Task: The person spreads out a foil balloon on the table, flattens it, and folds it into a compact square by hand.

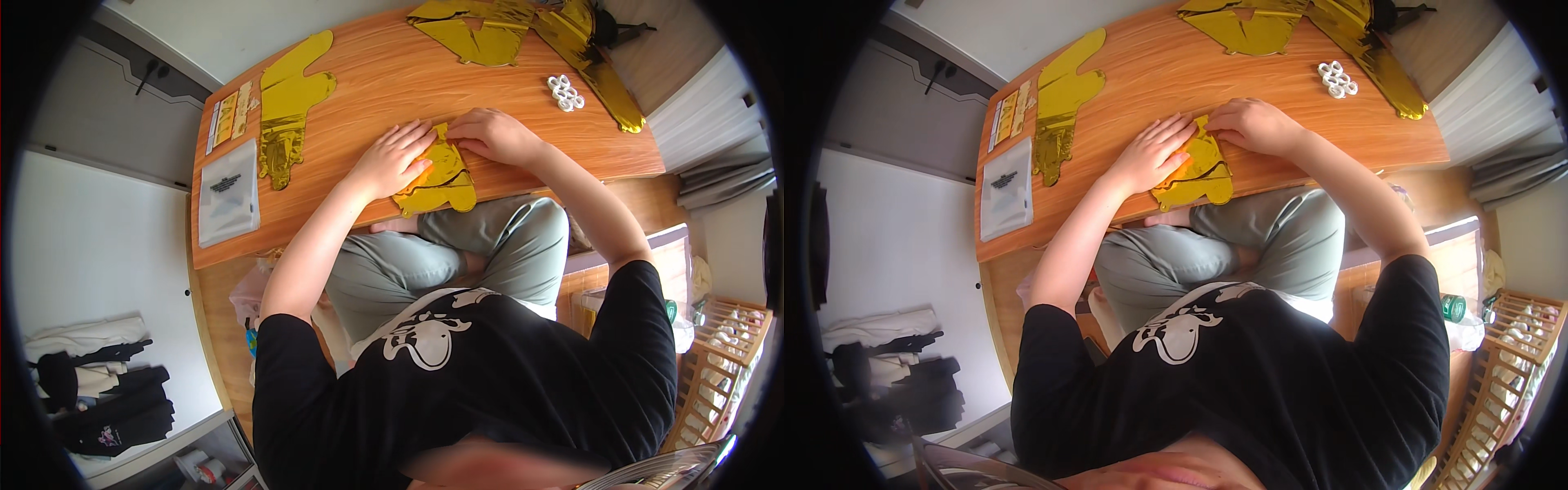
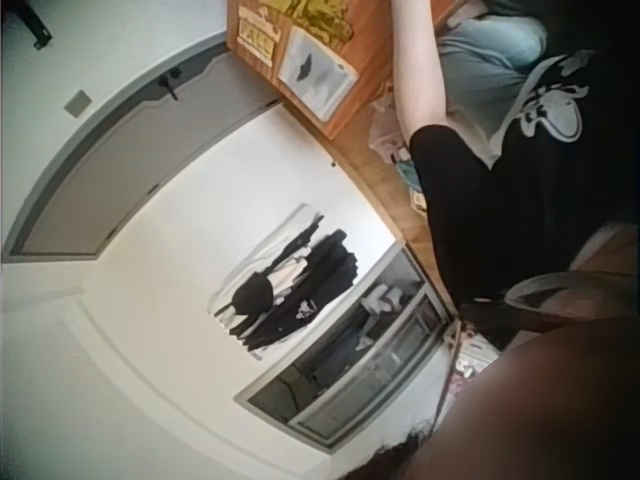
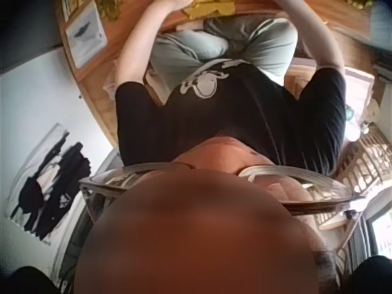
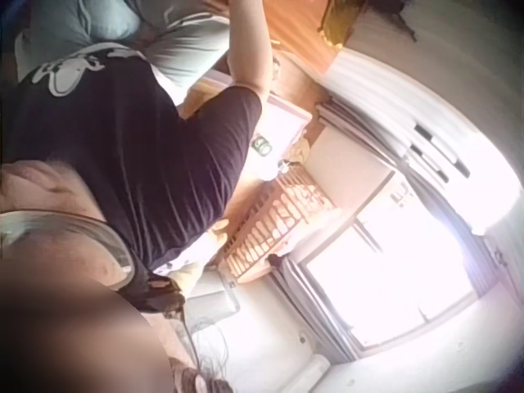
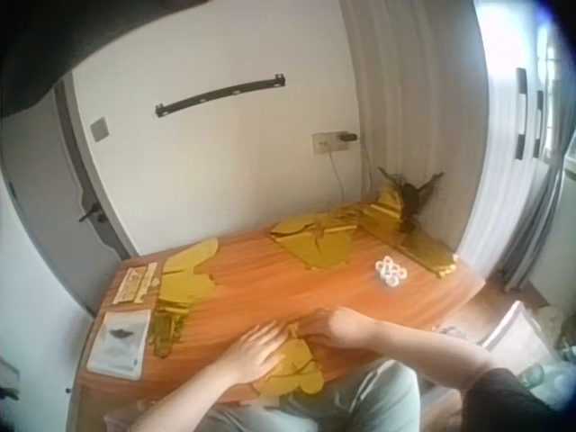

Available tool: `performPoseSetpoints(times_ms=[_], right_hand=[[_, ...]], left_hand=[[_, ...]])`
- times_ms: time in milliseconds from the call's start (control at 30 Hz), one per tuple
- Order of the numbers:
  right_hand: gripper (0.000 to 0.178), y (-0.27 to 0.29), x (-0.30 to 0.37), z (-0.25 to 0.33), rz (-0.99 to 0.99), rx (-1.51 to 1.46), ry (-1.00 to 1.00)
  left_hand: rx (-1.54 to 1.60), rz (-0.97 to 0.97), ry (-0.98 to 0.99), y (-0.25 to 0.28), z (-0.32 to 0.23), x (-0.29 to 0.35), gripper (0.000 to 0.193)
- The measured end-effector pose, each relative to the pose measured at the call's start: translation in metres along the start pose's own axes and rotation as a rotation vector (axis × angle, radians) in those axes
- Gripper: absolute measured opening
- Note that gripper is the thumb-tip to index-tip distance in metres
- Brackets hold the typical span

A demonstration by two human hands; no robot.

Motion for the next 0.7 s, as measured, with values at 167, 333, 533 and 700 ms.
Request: performPoseSetpoints(times_ms=[167, 333, 533, 700], right_hand=[[0.027, 0.001, 0.004, 0.007, 0.013, 0.114, 0.151], [0.029, 0.000, 0.001, 0.012, -0.053, 0.198, 0.233], [0.022, -0.007, -0.014, 0.012, -0.004, 0.228, 0.284], [0.017, -0.015, -0.019, 0.005, 0.003, 0.012, 0.052]], left_hand=[[0.001, -0.023, -0.005, 0.000, 0.001, 0.001, 0.056], [-0.021, -0.036, -0.008, 0.000, 0.000, 0.001, 0.057], [-0.043, -0.026, 0.003, 0.000, -0.001, 0.002, 0.059], [-0.038, -0.010, 0.016, 0.001, -0.001, 0.002, 0.060]])
Point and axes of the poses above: each hand's wrist, its own x-axis away from the middle knuckle, its own y-axis out of the back of the hand, z = x × y, the point moved 7 cm from there along -x, towards the middle knuckle, and after that the axes turned 3 degrees about -x, right-handed, at the moved point
